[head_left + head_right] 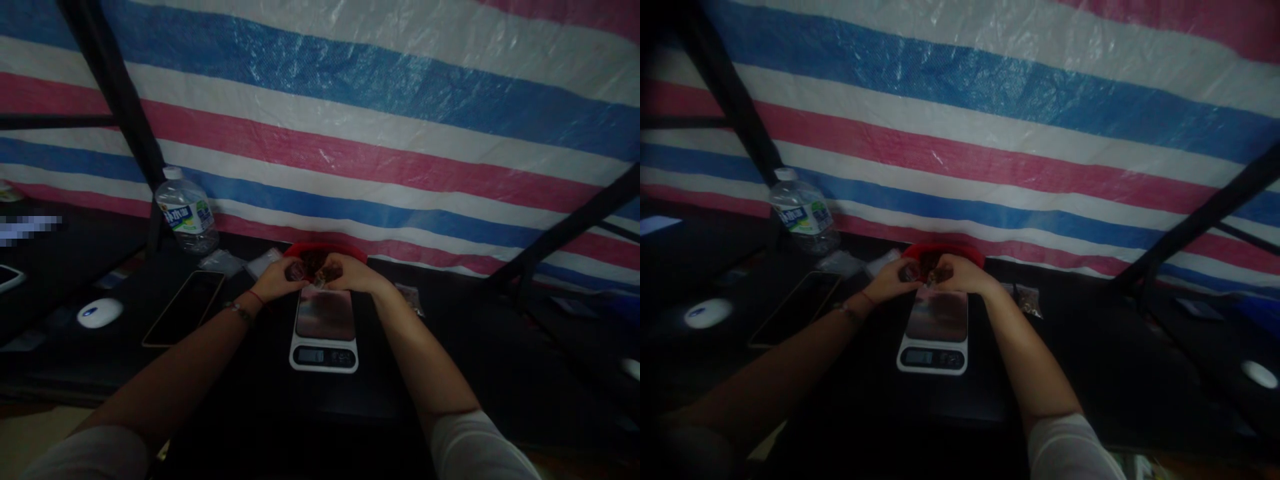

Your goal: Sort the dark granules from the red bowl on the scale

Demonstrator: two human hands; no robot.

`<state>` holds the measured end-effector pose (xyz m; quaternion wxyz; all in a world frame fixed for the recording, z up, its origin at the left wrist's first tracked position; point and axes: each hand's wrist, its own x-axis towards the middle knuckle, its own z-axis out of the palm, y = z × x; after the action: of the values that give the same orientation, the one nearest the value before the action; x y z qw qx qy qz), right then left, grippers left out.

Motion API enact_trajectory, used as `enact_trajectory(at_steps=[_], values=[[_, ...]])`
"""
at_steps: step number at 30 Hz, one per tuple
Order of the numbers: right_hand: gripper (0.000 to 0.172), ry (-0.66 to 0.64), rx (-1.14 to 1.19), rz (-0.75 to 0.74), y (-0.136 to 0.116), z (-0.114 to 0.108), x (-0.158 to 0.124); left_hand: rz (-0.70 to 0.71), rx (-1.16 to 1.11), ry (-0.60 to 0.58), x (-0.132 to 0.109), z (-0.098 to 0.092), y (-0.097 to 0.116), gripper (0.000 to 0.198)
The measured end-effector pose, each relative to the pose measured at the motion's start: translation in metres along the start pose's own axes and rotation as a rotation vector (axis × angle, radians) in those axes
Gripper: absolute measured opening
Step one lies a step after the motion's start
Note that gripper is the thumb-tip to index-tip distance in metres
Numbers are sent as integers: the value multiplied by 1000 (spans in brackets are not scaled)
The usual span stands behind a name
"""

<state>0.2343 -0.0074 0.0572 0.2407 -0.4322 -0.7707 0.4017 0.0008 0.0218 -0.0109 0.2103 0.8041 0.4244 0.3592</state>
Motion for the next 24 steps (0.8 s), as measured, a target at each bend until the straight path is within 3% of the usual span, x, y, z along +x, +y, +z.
enact_trajectory(at_steps=[10, 15, 19, 24], values=[[30, 130, -49, -64, 5, 9, 8, 95, -13, -40, -5, 5, 15, 55], [37, 90, -10, -124, 0, 15, 9, 80, -38, -43, -4, 5, 17, 55], [48, 222, -48, -79, -1, 22, 12, 56, -88, -42, -4, 5, 17, 54], [34, 301, -124, -162, -1, 29, 14, 48, -118, -5, -5, 6, 18, 52]])
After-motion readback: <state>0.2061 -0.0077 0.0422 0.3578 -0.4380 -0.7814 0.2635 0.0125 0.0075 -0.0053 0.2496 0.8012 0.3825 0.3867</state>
